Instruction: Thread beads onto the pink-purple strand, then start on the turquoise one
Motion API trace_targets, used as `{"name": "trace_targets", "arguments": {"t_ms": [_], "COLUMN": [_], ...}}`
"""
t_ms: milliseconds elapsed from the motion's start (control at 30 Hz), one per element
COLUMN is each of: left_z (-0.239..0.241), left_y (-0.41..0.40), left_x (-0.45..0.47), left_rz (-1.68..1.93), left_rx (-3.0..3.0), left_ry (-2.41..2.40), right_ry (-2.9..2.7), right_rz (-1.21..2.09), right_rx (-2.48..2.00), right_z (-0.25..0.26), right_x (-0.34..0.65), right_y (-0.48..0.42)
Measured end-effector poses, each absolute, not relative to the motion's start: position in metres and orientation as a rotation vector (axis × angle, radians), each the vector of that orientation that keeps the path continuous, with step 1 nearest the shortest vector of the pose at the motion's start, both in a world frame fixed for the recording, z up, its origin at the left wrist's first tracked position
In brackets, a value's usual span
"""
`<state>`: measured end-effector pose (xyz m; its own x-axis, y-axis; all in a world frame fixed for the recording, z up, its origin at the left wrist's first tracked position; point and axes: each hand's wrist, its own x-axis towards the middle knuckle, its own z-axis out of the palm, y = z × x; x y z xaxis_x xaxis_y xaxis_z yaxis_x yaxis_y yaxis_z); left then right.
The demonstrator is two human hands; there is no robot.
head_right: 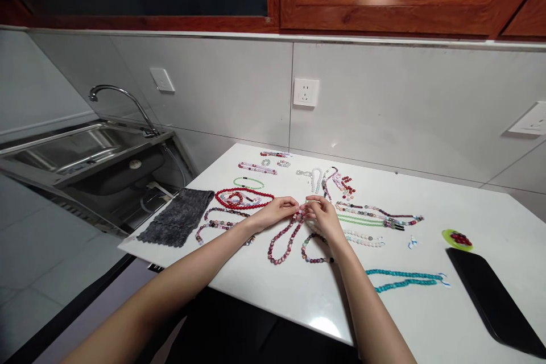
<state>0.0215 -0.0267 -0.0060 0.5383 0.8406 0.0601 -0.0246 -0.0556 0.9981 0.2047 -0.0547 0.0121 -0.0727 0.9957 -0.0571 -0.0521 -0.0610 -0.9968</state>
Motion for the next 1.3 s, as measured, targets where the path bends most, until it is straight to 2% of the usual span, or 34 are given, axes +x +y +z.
{"name": "trace_targets", "arguments": {"t_ms": [133, 500, 900, 1300], "left_z": [-0.006, 0.001, 0.012, 0.006], "left_y": [-0.027, -0.032, -0.034, -0.028], "left_x": [0.022, 0.019, 0.010, 0.008], "left_rz": [0.833, 0.813, 0.665, 0.596], "left_rx": [1.487, 1.429, 1.481, 1.626], "left_ry": [0.775, 0.721, 0.751, 0.825], "right_ry": [-1.298, -1.600, -1.894, -1.949], "right_rz": [1.394, 1.178, 1.166, 1.110], "right_rx": [-1.124, -1.247, -1.201, -1.205], "right_z": [0.021, 0.019, 0.032, 0.035], "right_x": [0.210, 0.215, 0.215, 0.213], "right_y": [-0.060, -0.058, -0.069, -0.072]}}
